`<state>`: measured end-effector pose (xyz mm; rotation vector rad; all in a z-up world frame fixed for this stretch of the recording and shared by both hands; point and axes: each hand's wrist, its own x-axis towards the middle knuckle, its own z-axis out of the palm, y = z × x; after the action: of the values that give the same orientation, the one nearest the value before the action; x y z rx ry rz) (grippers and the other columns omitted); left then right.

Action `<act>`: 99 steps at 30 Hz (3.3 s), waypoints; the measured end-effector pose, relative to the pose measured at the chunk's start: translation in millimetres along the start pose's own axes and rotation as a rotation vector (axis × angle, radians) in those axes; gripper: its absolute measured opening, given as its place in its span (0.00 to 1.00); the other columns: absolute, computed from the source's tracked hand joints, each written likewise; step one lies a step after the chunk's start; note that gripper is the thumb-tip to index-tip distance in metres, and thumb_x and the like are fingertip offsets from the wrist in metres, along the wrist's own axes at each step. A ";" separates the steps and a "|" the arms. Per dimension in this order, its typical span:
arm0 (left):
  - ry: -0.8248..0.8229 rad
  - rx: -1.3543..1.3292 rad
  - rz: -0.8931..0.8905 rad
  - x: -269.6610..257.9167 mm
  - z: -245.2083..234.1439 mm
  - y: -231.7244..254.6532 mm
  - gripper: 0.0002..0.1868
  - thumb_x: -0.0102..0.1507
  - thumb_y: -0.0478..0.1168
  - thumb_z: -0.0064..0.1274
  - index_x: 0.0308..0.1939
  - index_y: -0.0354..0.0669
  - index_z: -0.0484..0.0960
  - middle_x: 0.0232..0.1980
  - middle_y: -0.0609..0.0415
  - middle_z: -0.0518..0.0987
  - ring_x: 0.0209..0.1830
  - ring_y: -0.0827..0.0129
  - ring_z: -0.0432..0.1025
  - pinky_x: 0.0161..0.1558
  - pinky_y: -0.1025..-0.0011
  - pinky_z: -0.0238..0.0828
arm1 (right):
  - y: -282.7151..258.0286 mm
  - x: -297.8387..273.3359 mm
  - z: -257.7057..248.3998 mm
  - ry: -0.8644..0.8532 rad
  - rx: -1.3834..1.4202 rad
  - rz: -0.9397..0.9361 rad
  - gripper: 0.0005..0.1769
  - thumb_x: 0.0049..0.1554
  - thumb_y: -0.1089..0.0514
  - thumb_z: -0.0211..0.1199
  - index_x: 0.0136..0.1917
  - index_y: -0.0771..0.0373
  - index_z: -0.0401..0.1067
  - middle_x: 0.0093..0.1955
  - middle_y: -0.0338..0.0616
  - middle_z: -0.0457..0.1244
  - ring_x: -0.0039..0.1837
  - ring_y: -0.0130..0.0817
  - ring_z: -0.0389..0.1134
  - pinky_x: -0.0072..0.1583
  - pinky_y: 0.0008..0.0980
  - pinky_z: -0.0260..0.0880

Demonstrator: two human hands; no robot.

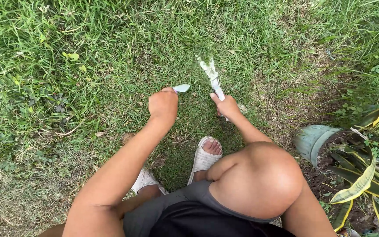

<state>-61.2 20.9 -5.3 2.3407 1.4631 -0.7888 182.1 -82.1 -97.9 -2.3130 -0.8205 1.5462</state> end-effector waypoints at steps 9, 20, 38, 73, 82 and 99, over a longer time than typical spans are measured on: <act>0.082 -0.024 -0.045 3.5 4.6 13.7 0.18 0.65 0.38 0.52 0.54 0.26 0.76 0.35 0.51 0.85 0.31 0.66 0.82 0.28 0.70 0.79 | 34.3 -34.2 -9.1 -0.035 -0.067 0.027 0.31 0.60 0.37 0.62 0.39 0.71 0.73 0.27 0.46 0.65 0.26 0.35 0.67 0.31 0.35 0.68; 0.030 -0.102 -0.051 12.8 8.6 13.3 0.17 0.66 0.37 0.50 0.56 0.28 0.76 0.36 0.51 0.85 0.32 0.65 0.82 0.28 0.69 0.79 | -10.3 17.5 -3.0 0.072 -0.043 -0.063 0.36 0.60 0.30 0.60 0.44 0.71 0.76 0.33 0.44 0.69 0.33 0.31 0.72 0.39 0.32 0.73; -0.017 -0.195 -0.057 6.7 5.1 6.5 0.17 0.67 0.39 0.51 0.55 0.29 0.74 0.38 0.48 0.85 0.34 0.62 0.82 0.30 0.67 0.80 | -44.2 22.3 -10.4 -0.029 -0.298 -0.032 0.38 0.61 0.27 0.52 0.40 0.65 0.76 0.30 0.42 0.67 0.32 0.33 0.69 0.40 0.37 0.72; -0.024 -0.149 -0.167 -1.6 19.9 -14.3 0.18 0.67 0.36 0.50 0.58 0.27 0.73 0.37 0.48 0.86 0.33 0.62 0.83 0.29 0.67 0.81 | -20.2 20.3 1.2 -0.080 -0.243 -0.093 0.30 0.60 0.35 0.57 0.50 0.66 0.75 0.35 0.46 0.69 0.36 0.39 0.72 0.44 0.42 0.74; -0.004 -0.169 -0.147 -1.3 19.1 -12.9 0.18 0.63 0.34 0.53 0.56 0.28 0.75 0.38 0.49 0.85 0.35 0.63 0.82 0.32 0.68 0.80 | -17.4 20.9 12.6 -0.069 -0.408 0.014 0.40 0.64 0.28 0.51 0.42 0.68 0.77 0.30 0.44 0.66 0.31 0.36 0.68 0.36 0.37 0.70; -0.071 -0.245 -0.097 -12.9 -34.4 -47.3 0.09 0.67 0.38 0.50 0.48 0.40 0.79 0.39 0.51 0.84 0.37 0.58 0.81 0.34 0.62 0.80 | -47.5 -8.0 -5.6 -0.133 -0.310 -0.087 0.34 0.60 0.30 0.56 0.38 0.65 0.76 0.30 0.44 0.67 0.32 0.35 0.70 0.39 0.35 0.70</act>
<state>-97.2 49.8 32.9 2.0553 1.5566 -0.6668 169.8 -47.5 -66.3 -2.3589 -1.2569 1.6484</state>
